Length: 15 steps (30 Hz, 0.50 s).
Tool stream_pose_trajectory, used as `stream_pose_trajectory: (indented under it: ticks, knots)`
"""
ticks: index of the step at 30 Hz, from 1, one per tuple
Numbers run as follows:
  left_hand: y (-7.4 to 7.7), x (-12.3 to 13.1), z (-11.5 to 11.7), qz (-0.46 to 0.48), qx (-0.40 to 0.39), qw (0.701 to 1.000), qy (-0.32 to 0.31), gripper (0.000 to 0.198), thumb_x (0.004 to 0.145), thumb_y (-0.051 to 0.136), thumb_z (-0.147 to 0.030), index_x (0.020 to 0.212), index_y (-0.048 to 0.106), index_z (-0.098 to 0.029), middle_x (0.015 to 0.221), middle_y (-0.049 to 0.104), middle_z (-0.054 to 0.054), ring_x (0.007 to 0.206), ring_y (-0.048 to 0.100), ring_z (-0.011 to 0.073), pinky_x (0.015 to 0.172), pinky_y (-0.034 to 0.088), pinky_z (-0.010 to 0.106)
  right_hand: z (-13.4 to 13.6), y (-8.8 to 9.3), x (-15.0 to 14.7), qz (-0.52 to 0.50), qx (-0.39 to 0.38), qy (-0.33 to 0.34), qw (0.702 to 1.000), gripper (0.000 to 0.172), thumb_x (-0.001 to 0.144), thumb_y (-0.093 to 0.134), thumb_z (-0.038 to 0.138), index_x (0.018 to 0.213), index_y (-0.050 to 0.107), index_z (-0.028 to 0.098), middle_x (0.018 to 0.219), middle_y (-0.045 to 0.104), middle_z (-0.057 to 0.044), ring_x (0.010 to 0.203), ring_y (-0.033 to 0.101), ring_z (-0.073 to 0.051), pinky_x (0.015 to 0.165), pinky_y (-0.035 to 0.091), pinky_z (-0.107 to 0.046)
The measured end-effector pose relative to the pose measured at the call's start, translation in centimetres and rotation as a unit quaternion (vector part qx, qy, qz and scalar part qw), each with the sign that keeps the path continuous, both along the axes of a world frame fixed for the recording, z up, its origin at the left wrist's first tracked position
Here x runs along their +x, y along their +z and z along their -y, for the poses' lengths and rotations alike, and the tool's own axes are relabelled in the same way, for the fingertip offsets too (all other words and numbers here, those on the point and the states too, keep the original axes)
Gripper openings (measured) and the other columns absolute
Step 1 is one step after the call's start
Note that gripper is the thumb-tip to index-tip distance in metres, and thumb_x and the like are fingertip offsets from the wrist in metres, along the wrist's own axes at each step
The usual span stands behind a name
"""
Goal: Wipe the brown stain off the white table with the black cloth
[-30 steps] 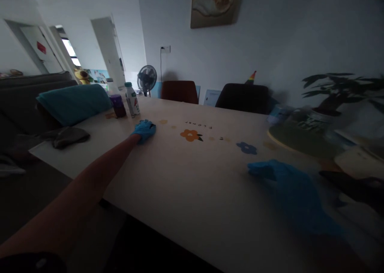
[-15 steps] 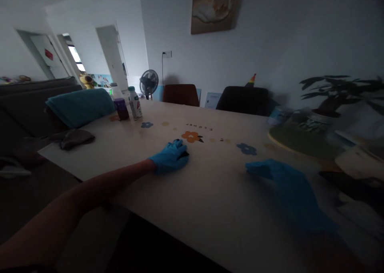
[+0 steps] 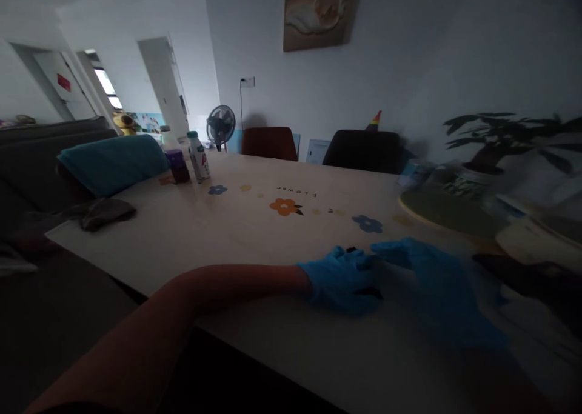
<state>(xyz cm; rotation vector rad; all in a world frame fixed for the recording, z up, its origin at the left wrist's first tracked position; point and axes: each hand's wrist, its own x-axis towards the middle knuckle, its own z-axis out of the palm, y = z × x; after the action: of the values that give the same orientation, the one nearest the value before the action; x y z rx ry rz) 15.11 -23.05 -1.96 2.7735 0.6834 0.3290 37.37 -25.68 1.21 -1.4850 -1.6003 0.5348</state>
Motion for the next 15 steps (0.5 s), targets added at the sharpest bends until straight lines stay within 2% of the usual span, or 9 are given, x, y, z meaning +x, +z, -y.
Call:
stream_pose_trajectory:
  ticks: [3,7,11,15]
  knots:
    - [0.1,-1.0,-1.0,-0.024,-0.006,1.000,0.004,0.049,0.118,0.053,-0.060,0.141,0.074,-0.022,0.171,0.062,0.020,0.155,0.062,0.0406,0.134,0.043,0.061,0.0,-0.4,0.1,-0.002,-0.007,-0.022,1.000,0.050,0.110,0.050,0.055,0.095,0.094,0.034,0.116,0.094,-0.007,0.114,0.089,-0.038,0.117,0.069,-0.059]
    - [0.6,-4.1,-3.5,-0.044,-0.028,0.996,0.074,0.051,0.119,0.049,-0.059,0.150,0.071,-0.025,0.185,0.052,0.017,0.164,0.057,0.0409,0.139,0.035,0.069,0.3,-0.2,0.3,0.012,-0.001,-0.001,1.000,0.038,0.102,0.061,0.050,0.097,0.094,0.032,0.119,0.093,-0.009,0.113,0.089,-0.038,0.111,0.073,-0.058]
    - [1.3,-8.7,-7.1,-0.052,-0.035,0.978,0.197,0.056,0.120,0.046,-0.051,0.169,0.062,-0.028,0.191,0.046,0.013,0.169,0.053,0.0406,0.143,0.029,0.067,0.5,0.2,0.7,0.066,0.008,0.020,0.998,0.035,0.096,0.061,0.044,0.100,0.094,0.032,0.123,0.093,-0.008,0.118,0.088,-0.038,0.118,0.069,-0.059]
    - [1.9,-14.1,-10.3,-0.074,-0.045,0.929,0.360,0.060,0.122,0.045,-0.049,0.177,0.055,-0.027,0.194,0.042,0.012,0.172,0.048,0.0356,0.145,0.028,0.058,0.4,0.0,0.7,0.080,0.023,0.025,0.996,0.034,0.095,0.062,0.042,0.099,0.094,0.031,0.122,0.093,-0.009,0.115,0.088,-0.039,0.114,0.072,-0.059]
